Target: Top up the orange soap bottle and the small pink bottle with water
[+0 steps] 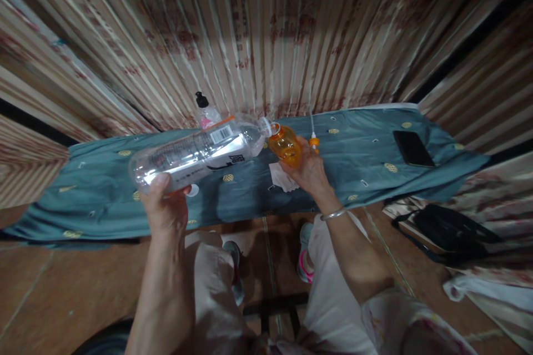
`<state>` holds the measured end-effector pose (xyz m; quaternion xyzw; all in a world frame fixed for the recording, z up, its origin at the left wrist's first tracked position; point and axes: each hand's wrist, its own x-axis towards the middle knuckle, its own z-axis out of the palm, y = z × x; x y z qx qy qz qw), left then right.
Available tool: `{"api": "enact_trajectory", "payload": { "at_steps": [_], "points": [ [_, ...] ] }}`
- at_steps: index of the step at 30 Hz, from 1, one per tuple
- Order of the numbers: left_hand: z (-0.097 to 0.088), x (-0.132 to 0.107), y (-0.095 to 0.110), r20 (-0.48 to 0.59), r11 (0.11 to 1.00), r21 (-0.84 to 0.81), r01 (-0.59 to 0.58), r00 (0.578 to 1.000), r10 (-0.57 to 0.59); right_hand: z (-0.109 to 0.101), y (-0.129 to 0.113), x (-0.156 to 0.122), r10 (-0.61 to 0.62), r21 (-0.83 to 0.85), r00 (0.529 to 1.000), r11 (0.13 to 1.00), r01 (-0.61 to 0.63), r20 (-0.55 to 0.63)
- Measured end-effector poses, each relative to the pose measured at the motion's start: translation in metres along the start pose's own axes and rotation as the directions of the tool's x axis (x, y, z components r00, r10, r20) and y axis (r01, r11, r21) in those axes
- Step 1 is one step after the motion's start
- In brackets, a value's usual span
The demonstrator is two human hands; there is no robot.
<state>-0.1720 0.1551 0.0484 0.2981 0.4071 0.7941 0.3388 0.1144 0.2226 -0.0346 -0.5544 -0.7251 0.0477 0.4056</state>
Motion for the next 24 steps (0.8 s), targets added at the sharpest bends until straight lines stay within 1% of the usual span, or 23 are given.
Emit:
{"api": "enact_trajectory", "payload": {
  "at_steps": [6, 16, 24],
  "points": [
    [-0.0021, 0.0007, -0.0007, 0.012, 1.0, -0.003, 0.01, 1.0, -0.01, 0.0003, 0.0, 0.0003, -0.011, 0.008, 1.0, 1.0, 0.011, -0.009],
    [0.0, -0.0001, -0.0003, -0.011, 1.0, -0.002, 0.015, 1.0, -0.015, -0.0026, -0.0039, 0.001, 0.025, 0.014, 1.0, 1.0, -0.025, -0.001],
    [-0.0028, 0.0023, -0.0019, -0.003, 1.0, -0.012, 0.013, 1.0, -0.013, -0.0008, -0.0017, 0.0008, 0.011, 0.031, 1.0, 0.999, -0.011, 0.002]
  ]
}}
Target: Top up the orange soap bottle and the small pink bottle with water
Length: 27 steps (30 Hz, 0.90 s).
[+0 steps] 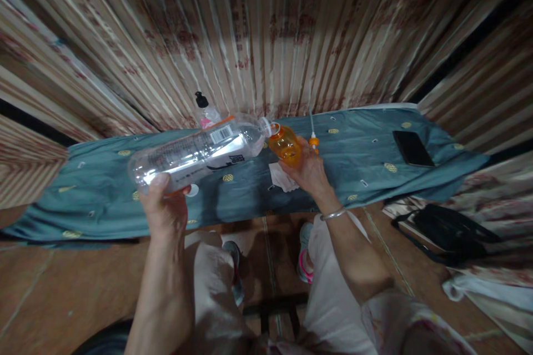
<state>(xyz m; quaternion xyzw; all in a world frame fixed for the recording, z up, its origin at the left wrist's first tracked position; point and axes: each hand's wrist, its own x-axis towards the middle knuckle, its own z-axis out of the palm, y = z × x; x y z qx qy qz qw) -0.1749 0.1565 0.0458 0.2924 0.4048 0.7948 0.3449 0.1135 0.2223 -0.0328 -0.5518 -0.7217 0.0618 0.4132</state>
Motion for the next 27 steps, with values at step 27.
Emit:
{"api": "enact_trajectory", "payload": {
  "at_steps": [27],
  "points": [
    [-0.0001, 0.0001, -0.0004, -0.001, 1.0, 0.003, 0.002, 1.0, -0.002, -0.0011, -0.0005, 0.0, -0.001, -0.024, 1.0, 1.0, 0.001, -0.001]
  ]
}}
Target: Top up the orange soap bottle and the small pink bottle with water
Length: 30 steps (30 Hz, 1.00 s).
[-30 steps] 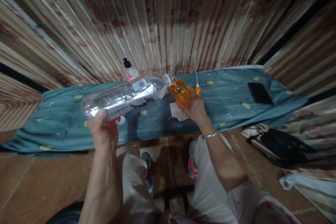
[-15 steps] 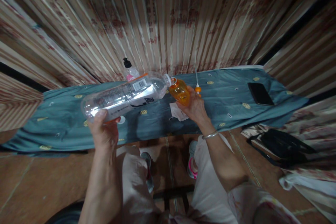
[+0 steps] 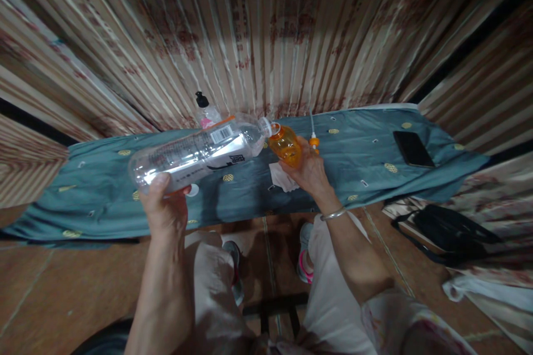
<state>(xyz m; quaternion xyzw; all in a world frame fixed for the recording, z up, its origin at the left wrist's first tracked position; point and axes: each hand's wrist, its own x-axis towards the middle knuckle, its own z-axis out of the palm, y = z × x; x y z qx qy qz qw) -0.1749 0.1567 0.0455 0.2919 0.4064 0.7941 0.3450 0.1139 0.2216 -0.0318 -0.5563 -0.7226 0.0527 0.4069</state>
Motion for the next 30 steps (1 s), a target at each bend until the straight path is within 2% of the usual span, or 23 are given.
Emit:
{"api": "enact_trajectory", "payload": {
  "at_steps": [14, 30],
  "points": [
    [0.0006, 0.0001, 0.0001, 0.029, 1.0, 0.008, -0.016, 0.999, 0.016, 0.0025, 0.002, 0.0001, 0.004, -0.003, 1.0, 1.0, -0.004, 0.008],
    [0.0018, -0.0023, 0.0012, 0.01, 1.0, 0.014, -0.009, 1.0, 0.009, 0.0004, -0.0005, 0.0002, 0.006, -0.003, 1.0, 1.0, -0.006, 0.007]
  ]
}}
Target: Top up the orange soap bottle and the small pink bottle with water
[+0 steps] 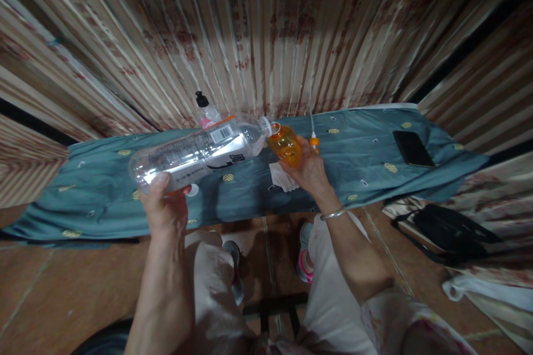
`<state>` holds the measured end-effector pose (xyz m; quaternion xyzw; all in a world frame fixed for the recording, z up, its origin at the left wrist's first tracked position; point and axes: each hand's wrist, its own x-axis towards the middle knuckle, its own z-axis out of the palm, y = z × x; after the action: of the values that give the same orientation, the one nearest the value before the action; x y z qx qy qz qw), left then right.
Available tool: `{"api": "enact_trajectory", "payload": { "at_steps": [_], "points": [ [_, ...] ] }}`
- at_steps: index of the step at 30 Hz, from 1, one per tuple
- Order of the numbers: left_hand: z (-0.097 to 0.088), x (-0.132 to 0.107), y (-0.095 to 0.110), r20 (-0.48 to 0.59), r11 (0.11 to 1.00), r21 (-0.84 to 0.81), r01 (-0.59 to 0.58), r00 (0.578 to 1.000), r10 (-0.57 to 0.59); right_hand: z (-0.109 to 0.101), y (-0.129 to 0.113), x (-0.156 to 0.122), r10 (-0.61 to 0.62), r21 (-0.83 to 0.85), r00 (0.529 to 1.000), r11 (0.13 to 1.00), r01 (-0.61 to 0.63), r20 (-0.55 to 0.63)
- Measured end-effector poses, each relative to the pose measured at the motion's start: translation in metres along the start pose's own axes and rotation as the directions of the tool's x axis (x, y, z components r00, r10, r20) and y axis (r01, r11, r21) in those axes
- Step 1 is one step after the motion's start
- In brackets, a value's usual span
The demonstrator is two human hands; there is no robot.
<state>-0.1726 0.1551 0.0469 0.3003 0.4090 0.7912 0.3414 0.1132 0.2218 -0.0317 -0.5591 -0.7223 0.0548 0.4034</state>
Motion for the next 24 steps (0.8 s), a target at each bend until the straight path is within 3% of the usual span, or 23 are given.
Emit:
{"api": "enact_trajectory", "payload": {
  "at_steps": [24],
  "points": [
    [-0.0004, 0.0008, -0.0009, -0.02, 1.0, -0.002, 0.021, 1.0, -0.021, -0.0016, -0.0017, 0.0005, 0.01, -0.001, 1.0, 1.0, -0.01, 0.006]
  ]
}}
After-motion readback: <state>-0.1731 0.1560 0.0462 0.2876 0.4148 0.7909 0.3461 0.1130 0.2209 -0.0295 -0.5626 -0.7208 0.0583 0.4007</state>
